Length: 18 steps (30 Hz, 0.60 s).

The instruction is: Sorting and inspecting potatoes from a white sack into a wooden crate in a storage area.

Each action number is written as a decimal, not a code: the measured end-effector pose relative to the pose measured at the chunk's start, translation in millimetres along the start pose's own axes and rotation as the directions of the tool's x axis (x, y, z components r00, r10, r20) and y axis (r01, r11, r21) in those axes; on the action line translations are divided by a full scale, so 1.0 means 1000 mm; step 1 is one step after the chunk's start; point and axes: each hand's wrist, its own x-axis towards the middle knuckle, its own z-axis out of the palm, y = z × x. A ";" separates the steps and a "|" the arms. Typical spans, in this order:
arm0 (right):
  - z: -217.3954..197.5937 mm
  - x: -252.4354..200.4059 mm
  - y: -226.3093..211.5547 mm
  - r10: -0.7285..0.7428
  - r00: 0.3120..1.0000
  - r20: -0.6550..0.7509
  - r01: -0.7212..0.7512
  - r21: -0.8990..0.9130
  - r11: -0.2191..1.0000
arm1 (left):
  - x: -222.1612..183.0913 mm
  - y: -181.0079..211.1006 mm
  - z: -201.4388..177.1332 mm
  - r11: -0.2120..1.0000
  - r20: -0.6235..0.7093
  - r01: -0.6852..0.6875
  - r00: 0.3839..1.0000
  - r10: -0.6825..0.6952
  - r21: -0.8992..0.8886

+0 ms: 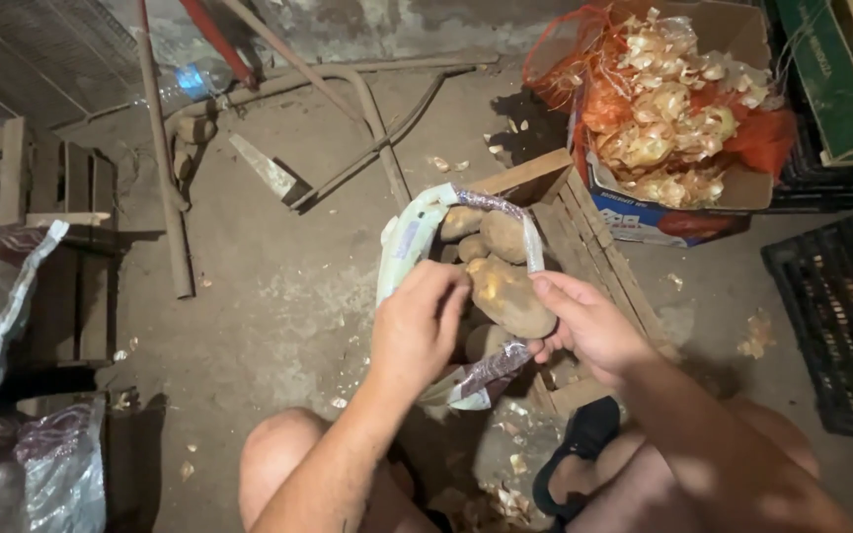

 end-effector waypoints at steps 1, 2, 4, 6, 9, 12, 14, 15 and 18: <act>0.002 -0.002 -0.002 -0.002 1.000 -0.005 0.002 0.007 1.000 | 0.001 -0.002 -0.002 0.999 -0.023 0.043 0.999 -0.044 -0.030; 0.002 -0.003 -0.004 -0.006 1.000 -0.008 0.006 0.011 1.000 | 0.004 -0.004 -0.006 0.999 -0.020 0.038 0.999 -0.038 -0.029; 0.000 -0.005 -0.008 -0.009 1.000 -0.006 0.009 -0.009 1.000 | 0.008 -0.007 -0.011 0.991 -0.012 0.126 0.992 -0.126 -0.045; -0.003 0.000 -0.002 -0.025 0.999 0.020 0.026 -0.007 1.000 | 0.013 0.015 -0.019 0.975 0.061 0.148 0.988 -0.140 -0.163; -0.009 -0.002 0.006 -0.061 0.991 0.122 0.059 0.017 0.998 | 0.009 0.014 -0.012 0.916 0.136 0.173 0.982 -0.132 -0.362; -0.008 -0.006 -0.009 -0.157 0.955 0.253 0.161 0.006 0.987 | 0.009 0.019 -0.012 0.891 0.109 0.127 0.990 -0.087 -0.436; -0.012 -0.007 -0.024 -0.198 0.934 0.297 0.215 -0.027 0.976 | 0.008 0.021 -0.016 0.891 0.106 0.118 0.991 -0.079 -0.439; -0.018 -0.005 -0.032 -0.268 0.932 0.243 0.298 -0.095 0.950 | 0.007 0.018 -0.017 0.889 0.082 0.115 0.993 -0.087 -0.443; -0.045 0.015 -0.040 -0.399 0.916 0.029 0.394 -0.244 0.886 | 0.007 0.010 -0.021 0.929 0.039 0.071 0.997 -0.061 -0.363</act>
